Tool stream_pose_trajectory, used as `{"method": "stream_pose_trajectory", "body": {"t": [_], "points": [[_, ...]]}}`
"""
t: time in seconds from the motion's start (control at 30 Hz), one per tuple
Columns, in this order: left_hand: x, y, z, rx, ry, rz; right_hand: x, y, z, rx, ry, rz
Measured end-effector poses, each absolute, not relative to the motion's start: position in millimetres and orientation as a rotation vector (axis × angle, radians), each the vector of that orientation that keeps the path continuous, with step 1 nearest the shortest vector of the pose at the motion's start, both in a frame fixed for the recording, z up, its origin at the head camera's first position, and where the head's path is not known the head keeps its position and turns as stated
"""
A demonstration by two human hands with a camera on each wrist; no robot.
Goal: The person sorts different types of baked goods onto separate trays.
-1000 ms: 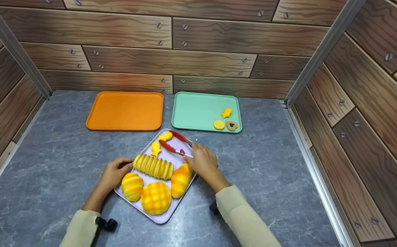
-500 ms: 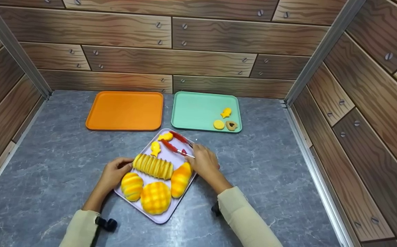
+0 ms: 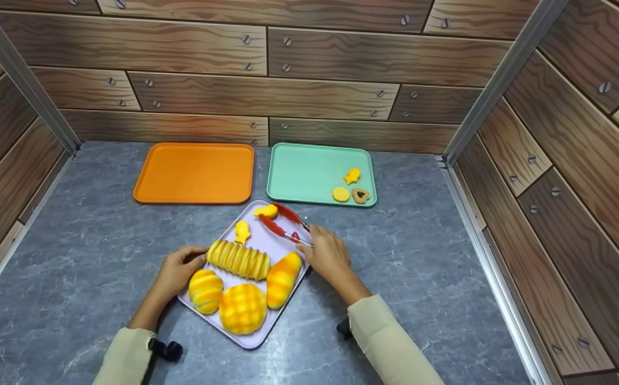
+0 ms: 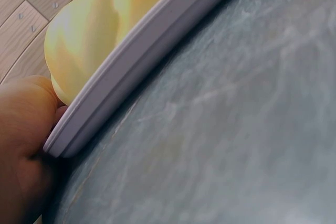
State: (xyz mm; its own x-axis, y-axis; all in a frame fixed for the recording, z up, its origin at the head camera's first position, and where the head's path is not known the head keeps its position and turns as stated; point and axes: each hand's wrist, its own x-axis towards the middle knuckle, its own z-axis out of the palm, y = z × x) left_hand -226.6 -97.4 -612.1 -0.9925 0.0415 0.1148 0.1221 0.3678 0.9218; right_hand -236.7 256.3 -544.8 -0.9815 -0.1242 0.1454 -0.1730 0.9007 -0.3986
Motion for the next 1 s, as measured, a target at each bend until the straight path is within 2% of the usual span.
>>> {"method": "stream_pose_trajectory", "body": {"t": [0.5,1.0], "points": [[-226.9,-97.0,-612.2,-0.121,-2.547,-1.73,-241.2,275.9,-539.1,0.134,-2.857,0.665],[-226.0,-97.5,-611.4,-0.102,-2.559,-1.748,-274.7,323.0,-549.7,-0.078,-2.792,0.593]]}}
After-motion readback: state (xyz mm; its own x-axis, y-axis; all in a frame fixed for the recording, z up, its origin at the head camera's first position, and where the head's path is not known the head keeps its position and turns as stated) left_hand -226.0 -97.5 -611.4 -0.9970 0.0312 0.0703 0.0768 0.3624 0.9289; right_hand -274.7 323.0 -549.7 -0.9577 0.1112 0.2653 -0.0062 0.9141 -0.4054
